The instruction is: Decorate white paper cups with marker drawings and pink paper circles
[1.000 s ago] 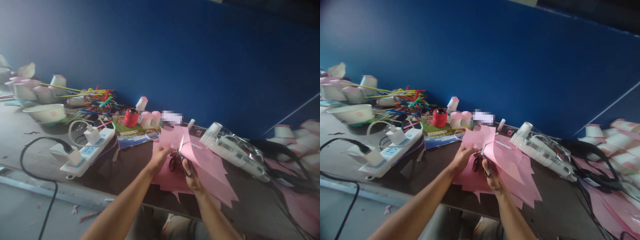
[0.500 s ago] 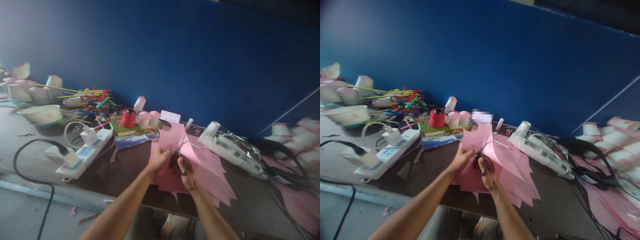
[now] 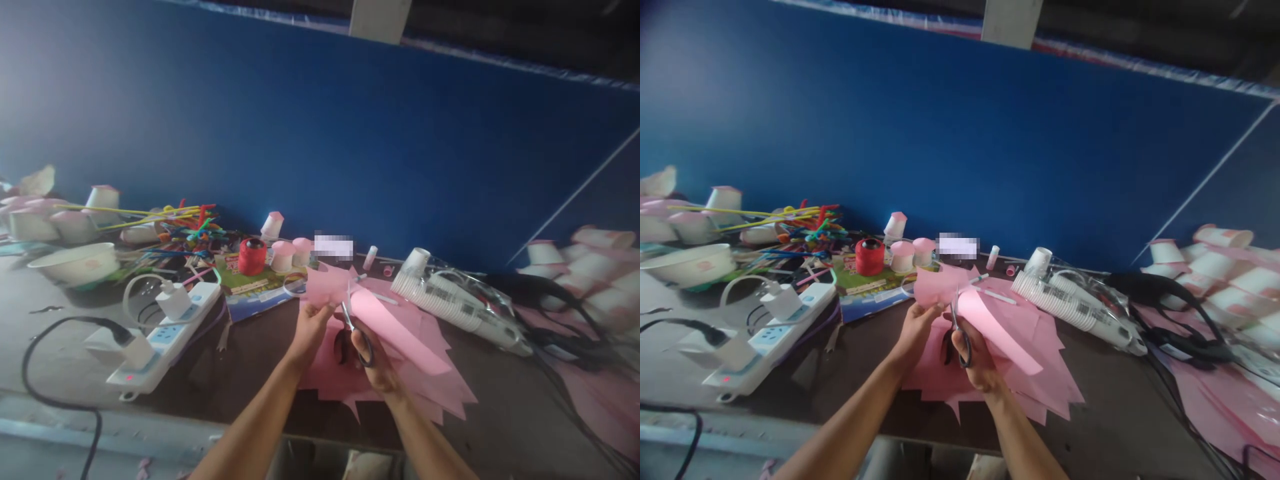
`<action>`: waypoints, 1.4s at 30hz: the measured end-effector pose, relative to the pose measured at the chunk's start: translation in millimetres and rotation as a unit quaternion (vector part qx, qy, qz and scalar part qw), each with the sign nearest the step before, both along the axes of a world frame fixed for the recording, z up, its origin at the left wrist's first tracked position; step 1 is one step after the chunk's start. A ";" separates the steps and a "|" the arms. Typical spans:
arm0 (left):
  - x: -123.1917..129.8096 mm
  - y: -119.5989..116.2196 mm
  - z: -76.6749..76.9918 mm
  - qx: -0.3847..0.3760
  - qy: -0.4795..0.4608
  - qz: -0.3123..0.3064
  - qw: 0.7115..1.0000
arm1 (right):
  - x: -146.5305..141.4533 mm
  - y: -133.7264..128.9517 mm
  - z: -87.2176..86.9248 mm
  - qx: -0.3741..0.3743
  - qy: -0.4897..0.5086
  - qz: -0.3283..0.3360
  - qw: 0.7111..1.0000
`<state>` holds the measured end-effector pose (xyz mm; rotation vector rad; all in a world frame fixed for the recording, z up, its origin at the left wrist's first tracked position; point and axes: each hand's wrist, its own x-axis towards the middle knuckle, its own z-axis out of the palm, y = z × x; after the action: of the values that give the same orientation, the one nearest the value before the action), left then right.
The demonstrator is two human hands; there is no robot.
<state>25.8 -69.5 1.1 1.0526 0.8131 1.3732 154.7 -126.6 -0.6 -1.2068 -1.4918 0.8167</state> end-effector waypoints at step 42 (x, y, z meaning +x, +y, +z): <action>-6.3 8.2 -3.5 -0.078 -0.152 -0.109 0.979 | 27.3 54.5 32.1 0.020 0.072 -0.111 0.991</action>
<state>19.5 -61.4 -2.4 0.7608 0.5519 1.2243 181.9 -72.0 31.5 -1.2314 -1.2260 0.7048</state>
